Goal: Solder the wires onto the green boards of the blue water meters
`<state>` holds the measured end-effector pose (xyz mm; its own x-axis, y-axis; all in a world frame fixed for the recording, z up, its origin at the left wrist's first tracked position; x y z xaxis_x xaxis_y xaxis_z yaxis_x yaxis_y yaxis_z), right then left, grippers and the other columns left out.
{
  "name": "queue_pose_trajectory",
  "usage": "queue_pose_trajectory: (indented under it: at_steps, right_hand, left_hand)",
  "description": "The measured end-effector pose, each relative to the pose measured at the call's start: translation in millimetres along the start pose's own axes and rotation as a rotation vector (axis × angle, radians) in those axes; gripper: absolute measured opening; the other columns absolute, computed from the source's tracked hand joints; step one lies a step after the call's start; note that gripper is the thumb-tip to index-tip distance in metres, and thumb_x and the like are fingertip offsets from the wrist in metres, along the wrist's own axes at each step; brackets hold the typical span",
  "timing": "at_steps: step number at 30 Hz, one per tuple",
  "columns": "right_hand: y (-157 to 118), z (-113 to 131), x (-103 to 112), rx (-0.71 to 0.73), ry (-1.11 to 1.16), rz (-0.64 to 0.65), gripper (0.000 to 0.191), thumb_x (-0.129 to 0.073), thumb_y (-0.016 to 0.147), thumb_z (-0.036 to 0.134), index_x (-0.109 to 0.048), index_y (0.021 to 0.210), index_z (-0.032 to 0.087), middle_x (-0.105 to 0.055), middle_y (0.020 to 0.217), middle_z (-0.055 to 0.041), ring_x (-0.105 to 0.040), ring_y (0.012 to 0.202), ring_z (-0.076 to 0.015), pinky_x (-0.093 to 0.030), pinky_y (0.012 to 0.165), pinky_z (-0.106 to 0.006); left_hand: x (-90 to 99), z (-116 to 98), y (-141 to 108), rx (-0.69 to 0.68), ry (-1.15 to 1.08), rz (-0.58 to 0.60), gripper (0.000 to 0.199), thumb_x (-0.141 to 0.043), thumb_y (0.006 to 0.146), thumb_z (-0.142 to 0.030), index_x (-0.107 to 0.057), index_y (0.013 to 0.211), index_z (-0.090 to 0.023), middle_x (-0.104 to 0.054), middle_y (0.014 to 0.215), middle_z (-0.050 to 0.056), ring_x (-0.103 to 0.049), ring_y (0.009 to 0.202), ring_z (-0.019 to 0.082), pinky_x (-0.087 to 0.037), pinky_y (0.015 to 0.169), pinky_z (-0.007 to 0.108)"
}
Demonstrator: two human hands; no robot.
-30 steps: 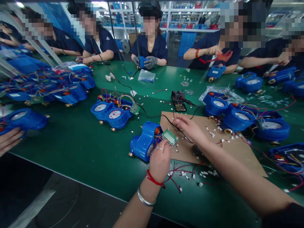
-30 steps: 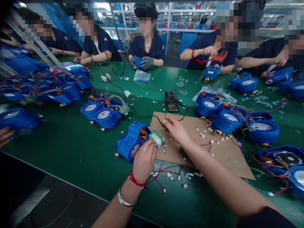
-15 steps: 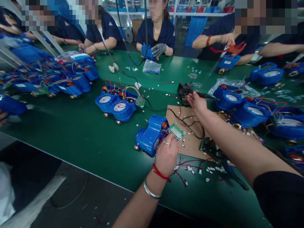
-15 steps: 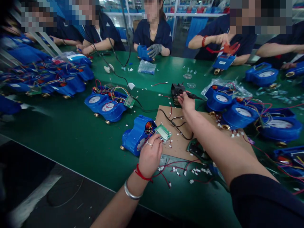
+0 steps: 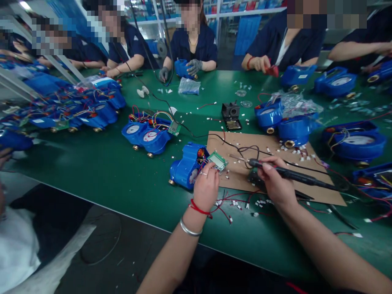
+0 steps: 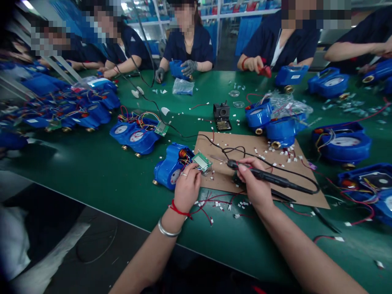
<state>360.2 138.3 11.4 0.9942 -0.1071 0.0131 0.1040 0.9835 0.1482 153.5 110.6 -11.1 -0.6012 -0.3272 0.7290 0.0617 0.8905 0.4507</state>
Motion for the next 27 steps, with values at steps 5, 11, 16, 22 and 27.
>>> queue_pose_trajectory:
  at_steps: [5,11,16,22,27]
  right_hand:
    - [-11.8,-4.9,4.6,0.007,-0.228,0.083,0.018,-0.06,0.079,0.039,-0.059,0.087,0.023,-0.057,0.073,-0.0002,-0.053,0.062,-0.015,-0.041,0.057,-0.027]
    - [-11.5,-4.2,6.0,0.057,-0.307,0.167,0.014,-0.059,0.081,0.035,-0.058,0.086,0.022,-0.059,0.076,-0.0005,-0.054,0.068,-0.0158,-0.04,0.063,-0.028]
    - [-9.9,-8.5,6.8,0.03,-0.333,0.178,0.015,-0.059,0.08,0.036,-0.059,0.084,0.022,-0.06,0.074,-0.0004,-0.054,0.065,-0.0159,-0.04,0.06,-0.027]
    - [-9.4,-10.1,6.1,0.029,-0.318,0.179,0.015,-0.059,0.08,0.036,-0.058,0.085,0.022,-0.06,0.075,-0.0004,-0.053,0.063,-0.0156,-0.04,0.058,-0.027]
    - [-9.2,-7.6,6.0,0.025,-0.338,0.196,0.014,-0.059,0.081,0.035,-0.058,0.085,0.022,-0.059,0.075,-0.0002,-0.052,0.065,-0.0156,-0.039,0.06,-0.027]
  left_hand:
    - [1.6,-1.9,0.6,0.002,-0.002,0.0,0.013,-0.043,0.09,-0.014,-0.055,0.096,-0.016,-0.056,0.119,0.012,-0.055,0.109,0.021,-0.048,0.092,0.037]
    - [2.0,-2.7,1.0,0.013,0.002,-0.004,0.013,-0.044,0.09,-0.014,-0.055,0.094,-0.016,-0.056,0.119,0.011,-0.055,0.11,0.021,-0.047,0.093,0.037]
    - [1.6,-2.1,1.8,0.004,-0.018,-0.004,0.013,-0.044,0.09,-0.014,-0.056,0.093,-0.016,-0.056,0.119,0.012,-0.054,0.112,0.021,-0.047,0.094,0.039]
    - [1.9,-1.7,2.2,0.002,-0.02,0.001,0.013,-0.043,0.09,-0.015,-0.056,0.094,-0.016,-0.056,0.118,0.012,-0.055,0.111,0.021,-0.047,0.093,0.039]
    - [2.7,-2.6,2.3,0.008,-0.012,0.009,0.013,-0.043,0.09,-0.015,-0.056,0.093,-0.016,-0.056,0.119,0.011,-0.055,0.11,0.021,-0.047,0.093,0.038]
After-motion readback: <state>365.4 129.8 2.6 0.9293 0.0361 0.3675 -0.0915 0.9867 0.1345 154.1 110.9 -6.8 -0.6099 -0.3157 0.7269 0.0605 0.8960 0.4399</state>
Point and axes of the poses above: each hand's wrist, its own y-axis towards the middle knuckle, its own x-axis out of the back of the hand, z = x × y, the point moved 1 cm from there along y, towards the middle knuckle
